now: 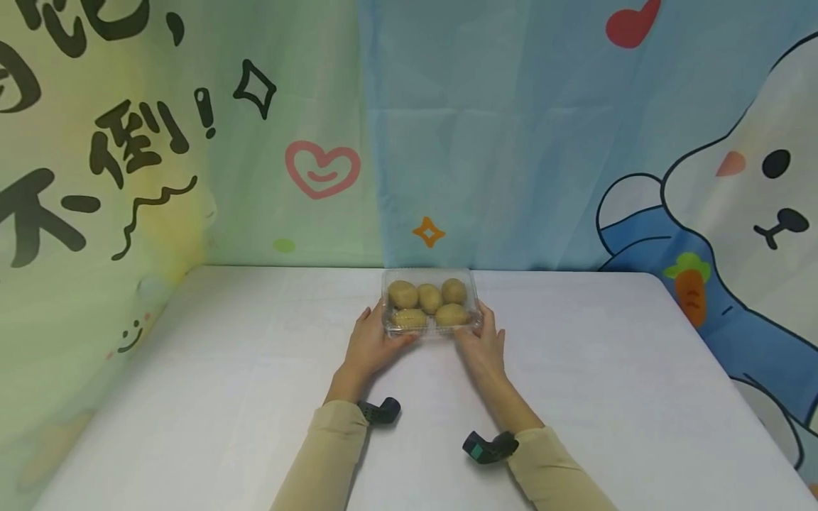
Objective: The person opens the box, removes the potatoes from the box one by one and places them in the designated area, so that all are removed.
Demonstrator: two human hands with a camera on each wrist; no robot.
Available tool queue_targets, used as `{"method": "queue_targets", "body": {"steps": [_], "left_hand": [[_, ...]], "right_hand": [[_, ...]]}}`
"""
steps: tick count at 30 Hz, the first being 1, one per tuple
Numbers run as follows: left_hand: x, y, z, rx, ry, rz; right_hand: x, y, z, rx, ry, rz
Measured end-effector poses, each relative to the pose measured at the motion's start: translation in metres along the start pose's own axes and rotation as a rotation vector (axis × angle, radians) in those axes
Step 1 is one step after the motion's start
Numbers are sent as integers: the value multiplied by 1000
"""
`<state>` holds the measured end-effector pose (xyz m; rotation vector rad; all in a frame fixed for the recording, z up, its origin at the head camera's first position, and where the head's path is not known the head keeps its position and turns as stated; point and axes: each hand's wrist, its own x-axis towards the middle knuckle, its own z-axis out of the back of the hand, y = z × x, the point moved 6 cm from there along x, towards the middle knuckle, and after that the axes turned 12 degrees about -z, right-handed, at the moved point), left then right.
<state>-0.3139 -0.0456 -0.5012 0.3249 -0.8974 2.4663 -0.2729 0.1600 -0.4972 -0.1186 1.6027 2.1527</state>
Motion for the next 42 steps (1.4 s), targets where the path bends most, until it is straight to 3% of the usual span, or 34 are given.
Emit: {"method": "queue_targets", "body": {"steps": [12,19,30,38,42], "left_hand": [[0,0,-1,13,-7,3],[0,-1,0,18,-6,18],[1,-1,3,1,-32,-2],[2,2,3,-5,-58,-31],[2,2,2,-23,-37,2]], "right_hand": [[-2,-4,-2,26,-59,-18],[0,1,1,33,-125,68],[0,1,-2,42,-88,68],[1,0,-3,-93,-76,86],[1,2,-2,-163,-84,117]]}}
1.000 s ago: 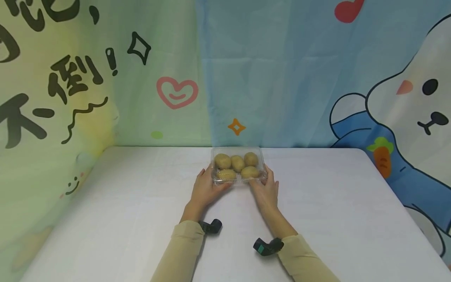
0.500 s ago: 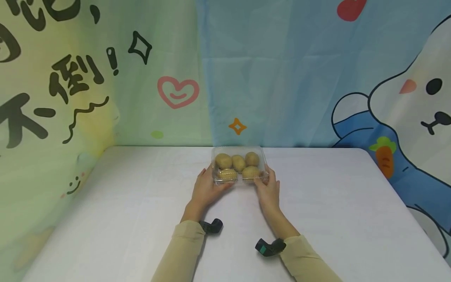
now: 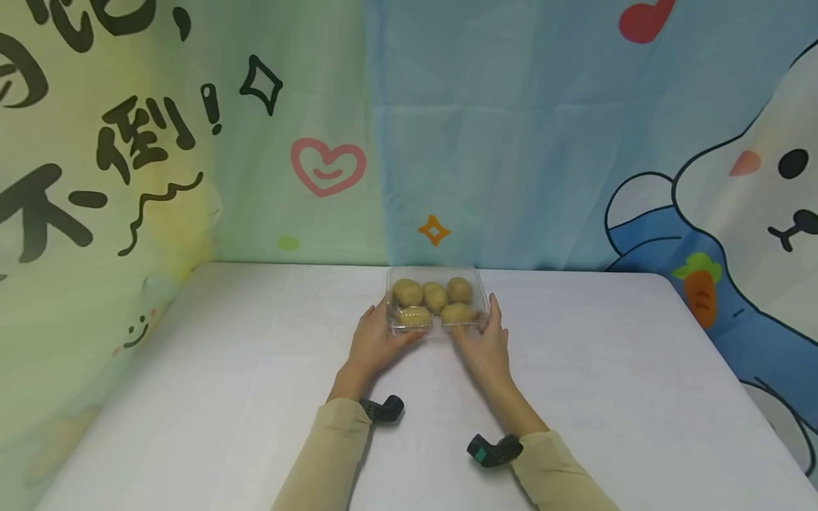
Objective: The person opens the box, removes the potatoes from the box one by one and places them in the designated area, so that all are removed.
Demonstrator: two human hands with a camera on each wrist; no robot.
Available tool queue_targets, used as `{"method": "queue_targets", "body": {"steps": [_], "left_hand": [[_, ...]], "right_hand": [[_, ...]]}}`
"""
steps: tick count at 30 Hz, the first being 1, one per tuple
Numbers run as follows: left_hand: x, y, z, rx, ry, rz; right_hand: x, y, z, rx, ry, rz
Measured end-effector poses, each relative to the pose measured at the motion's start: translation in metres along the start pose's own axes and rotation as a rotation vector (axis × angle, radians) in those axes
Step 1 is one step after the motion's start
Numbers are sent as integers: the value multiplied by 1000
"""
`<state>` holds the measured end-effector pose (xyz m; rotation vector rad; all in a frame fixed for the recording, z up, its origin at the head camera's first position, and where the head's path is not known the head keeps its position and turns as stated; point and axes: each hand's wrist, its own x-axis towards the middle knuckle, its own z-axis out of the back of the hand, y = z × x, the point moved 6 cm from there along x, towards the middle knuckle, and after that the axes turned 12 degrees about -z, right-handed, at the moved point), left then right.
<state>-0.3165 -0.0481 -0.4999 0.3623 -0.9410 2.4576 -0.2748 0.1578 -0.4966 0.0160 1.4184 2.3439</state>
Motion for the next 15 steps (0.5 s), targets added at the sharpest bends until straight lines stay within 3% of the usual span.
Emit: {"method": "queue_targets", "body": {"steps": [8,15], "left_hand": [[0,1,-1,12,25,24],[1,2,-1,1,16,21]], "right_hand": [[-1,5,2,1,21,119],[4,6,8,-18,-43,248]]}}
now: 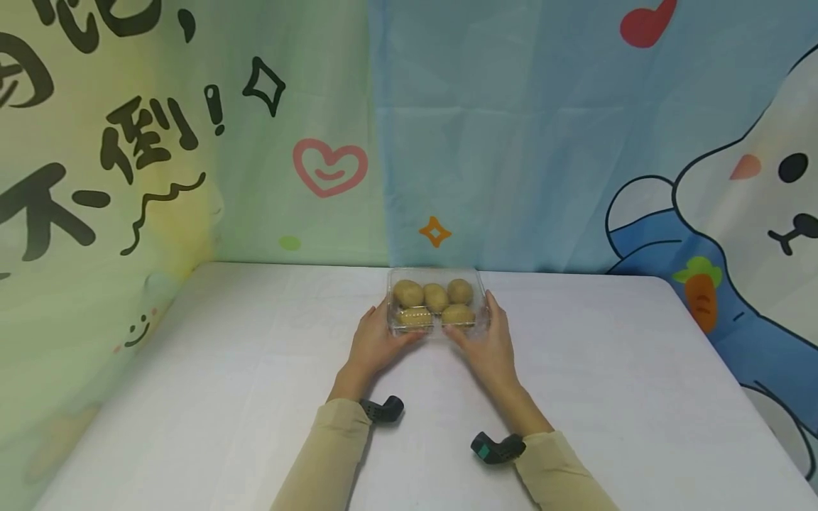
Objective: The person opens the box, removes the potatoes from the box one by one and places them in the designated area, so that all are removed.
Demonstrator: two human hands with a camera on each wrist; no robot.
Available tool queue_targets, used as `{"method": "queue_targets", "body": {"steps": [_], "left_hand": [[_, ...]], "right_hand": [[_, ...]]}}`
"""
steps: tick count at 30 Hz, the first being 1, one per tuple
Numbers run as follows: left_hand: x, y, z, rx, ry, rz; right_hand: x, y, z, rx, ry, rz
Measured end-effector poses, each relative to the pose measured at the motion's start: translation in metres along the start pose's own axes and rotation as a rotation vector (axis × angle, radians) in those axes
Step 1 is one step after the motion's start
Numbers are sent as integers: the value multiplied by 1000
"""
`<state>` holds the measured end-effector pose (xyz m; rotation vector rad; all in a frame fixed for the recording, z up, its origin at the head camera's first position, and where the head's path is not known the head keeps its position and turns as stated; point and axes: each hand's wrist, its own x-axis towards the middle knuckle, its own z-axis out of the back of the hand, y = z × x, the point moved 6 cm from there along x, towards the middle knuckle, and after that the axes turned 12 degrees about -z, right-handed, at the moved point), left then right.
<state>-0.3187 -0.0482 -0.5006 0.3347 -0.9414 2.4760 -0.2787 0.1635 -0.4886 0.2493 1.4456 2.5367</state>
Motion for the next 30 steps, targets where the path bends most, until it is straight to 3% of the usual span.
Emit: {"method": "queue_targets", "body": {"steps": [5,14,20,30], "left_hand": [[0,0,1,3,-3,2],[-3,-2,2,-9,11,37],[-3,-1,2,15,25,43],[-1,-1,1,23,6,13]], "right_hand": [[5,5,6,-25,-75,159],[12,6,13,3,-58,275],[9,13,20,-44,-163,395],[3,29,27,-229,-328,616]]}}
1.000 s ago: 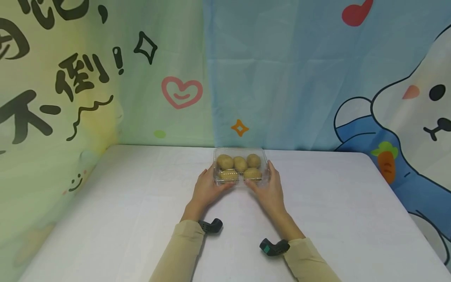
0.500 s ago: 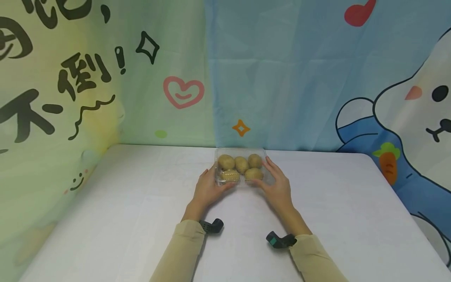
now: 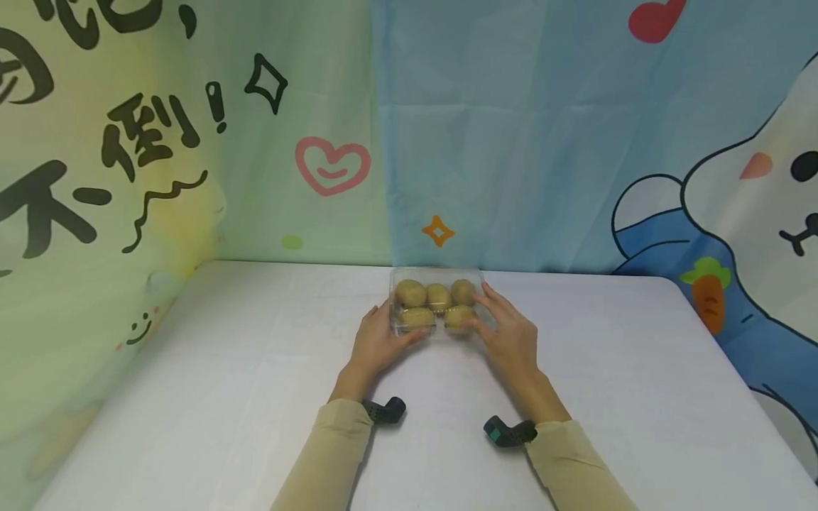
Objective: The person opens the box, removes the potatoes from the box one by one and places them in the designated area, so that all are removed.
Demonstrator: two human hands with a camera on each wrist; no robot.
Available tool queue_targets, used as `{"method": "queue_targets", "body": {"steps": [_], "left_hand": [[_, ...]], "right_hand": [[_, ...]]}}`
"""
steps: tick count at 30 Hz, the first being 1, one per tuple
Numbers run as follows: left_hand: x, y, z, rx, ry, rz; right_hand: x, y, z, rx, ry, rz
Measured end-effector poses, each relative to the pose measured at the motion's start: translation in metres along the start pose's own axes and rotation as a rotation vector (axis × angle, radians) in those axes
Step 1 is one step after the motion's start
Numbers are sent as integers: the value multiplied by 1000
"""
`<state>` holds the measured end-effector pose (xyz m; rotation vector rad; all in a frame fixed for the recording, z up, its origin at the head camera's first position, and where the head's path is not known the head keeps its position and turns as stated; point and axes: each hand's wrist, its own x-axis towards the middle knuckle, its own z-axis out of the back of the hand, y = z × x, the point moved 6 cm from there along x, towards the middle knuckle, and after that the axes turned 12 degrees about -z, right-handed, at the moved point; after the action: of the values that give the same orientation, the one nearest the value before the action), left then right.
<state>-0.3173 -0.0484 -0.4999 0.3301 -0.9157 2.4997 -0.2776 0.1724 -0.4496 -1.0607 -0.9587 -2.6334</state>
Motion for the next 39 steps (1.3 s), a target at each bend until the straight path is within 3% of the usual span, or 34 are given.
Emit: {"method": "queue_targets", "body": {"steps": [8,15,20,32,39], "left_hand": [[1,-3,-1,22,5,7],[3,-9,0,93,31,-30],[3,-9,0,106,40,-23],[0,-4,-1,85,58,18],[-2,0,-2,99,52,21]], "right_hand": [[9,8,5,-68,-43,35],[21,9,12,-36,-97,-56],[25,9,12,-29,-71,-112],[31,-1,11,140,-6,-280],[33,-8,7,243,31,-314]]}}
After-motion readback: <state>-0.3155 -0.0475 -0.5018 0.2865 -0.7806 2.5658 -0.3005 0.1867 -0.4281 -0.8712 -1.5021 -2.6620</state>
